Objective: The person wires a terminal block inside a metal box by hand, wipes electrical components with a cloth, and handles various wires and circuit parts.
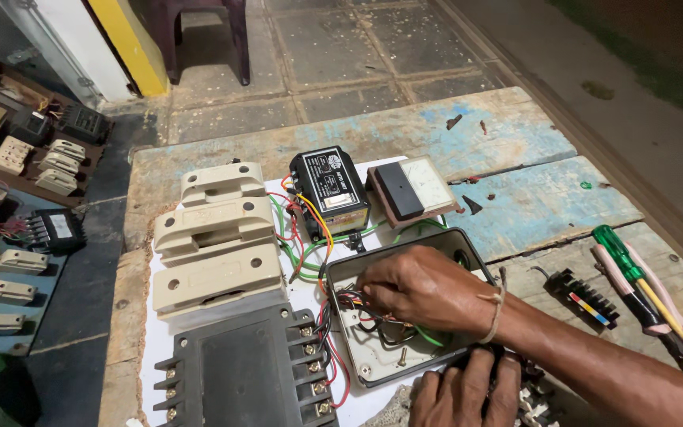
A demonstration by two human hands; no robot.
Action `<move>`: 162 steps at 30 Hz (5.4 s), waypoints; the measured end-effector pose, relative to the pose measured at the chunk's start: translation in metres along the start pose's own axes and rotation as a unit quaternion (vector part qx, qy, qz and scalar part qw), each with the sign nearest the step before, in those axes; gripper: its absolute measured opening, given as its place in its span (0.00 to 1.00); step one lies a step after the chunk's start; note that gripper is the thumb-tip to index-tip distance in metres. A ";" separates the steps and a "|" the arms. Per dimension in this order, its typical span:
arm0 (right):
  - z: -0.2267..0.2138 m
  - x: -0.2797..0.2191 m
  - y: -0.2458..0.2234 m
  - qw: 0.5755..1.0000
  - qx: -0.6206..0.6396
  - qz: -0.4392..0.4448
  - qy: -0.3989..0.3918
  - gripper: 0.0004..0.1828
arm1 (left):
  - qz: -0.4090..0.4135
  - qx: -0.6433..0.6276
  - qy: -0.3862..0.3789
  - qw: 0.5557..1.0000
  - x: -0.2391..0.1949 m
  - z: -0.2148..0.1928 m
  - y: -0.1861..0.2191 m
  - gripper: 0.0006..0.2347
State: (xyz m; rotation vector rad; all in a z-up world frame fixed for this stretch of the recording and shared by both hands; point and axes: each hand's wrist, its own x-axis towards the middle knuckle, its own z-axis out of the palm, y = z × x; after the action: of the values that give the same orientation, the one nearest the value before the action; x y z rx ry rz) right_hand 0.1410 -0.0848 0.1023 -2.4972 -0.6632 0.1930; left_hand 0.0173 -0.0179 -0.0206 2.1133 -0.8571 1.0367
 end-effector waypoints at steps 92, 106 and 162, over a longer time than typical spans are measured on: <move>-0.052 -0.168 0.034 0.714 0.633 0.275 0.115 0.11 | -0.118 -0.173 -0.035 0.977 0.043 -0.031 0.021 0.21; -0.028 -0.164 0.015 0.637 0.703 0.255 0.187 0.12 | -0.160 -0.173 -0.032 0.971 0.086 -0.038 0.025 0.16; 0.009 -0.165 0.001 0.714 0.530 0.207 0.408 0.08 | -0.446 -0.552 0.018 0.704 0.087 -0.024 0.039 0.03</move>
State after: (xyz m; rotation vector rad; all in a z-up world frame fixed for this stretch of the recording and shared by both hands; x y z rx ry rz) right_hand -0.0042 -0.1626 0.0939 -1.2978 0.3578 -0.3052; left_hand 0.0191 -0.0470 0.0730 1.1170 -0.1742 -0.0581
